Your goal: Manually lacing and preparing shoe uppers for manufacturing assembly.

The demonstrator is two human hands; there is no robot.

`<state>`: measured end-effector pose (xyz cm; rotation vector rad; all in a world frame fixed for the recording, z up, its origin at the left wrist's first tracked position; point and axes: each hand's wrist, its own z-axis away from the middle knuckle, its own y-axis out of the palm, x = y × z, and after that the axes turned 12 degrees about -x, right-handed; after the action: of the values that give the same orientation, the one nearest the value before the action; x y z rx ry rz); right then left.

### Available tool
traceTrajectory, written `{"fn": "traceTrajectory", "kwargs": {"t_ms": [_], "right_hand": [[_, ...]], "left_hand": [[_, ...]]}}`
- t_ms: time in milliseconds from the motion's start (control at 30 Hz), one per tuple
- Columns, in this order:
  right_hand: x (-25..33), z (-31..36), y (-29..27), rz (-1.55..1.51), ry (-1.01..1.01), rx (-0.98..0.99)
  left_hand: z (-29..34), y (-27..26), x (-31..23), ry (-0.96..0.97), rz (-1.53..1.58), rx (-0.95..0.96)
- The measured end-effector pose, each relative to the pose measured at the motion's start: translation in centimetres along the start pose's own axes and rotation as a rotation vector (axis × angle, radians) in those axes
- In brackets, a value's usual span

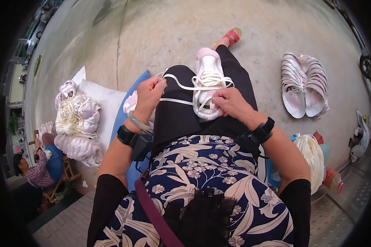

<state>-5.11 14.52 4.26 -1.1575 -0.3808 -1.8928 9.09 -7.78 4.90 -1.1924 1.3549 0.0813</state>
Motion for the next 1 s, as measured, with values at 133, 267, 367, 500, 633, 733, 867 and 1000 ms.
{"fn": "traceTrajectory", "kwargs": {"t_ms": [133, 267, 367, 500, 633, 733, 867, 1000], "right_hand": [[-0.1, -1.0, 3.7, -0.042, 0.061, 0.022], [0.0, -2.0, 5.0, -0.047, 0.096, -0.068], [-0.4, -2.7, 5.3, -0.027, 0.1, -0.118], [-1.6, -3.3, 5.3, -0.064, 0.022, -0.139], [-1.3, -3.3, 5.3, -0.094, 0.038, -0.141], [-1.7, -3.5, 5.1, -0.12, 0.031, -0.109], [-1.4, -3.5, 5.1, -0.136, 0.061, -0.101], [-1.6, -3.6, 5.4, -0.179, 0.066, -0.109]], "left_hand": [[0.5, 2.4, -1.1, -0.736, 0.718, 0.224], [1.6, 4.9, -1.8, -0.728, 0.633, 0.293], [1.5, 6.4, -1.6, -0.649, 0.499, 0.284], [1.3, 7.2, -0.8, -0.57, 0.39, 0.212], [1.4, 7.6, -0.5, -0.53, 0.375, 0.208], [1.5, 7.9, -0.3, -0.488, 0.363, 0.219], [1.7, 8.6, 0.5, -0.417, 0.329, 0.164], [2.0, 9.4, 1.7, -0.284, 0.236, 0.106]]}}
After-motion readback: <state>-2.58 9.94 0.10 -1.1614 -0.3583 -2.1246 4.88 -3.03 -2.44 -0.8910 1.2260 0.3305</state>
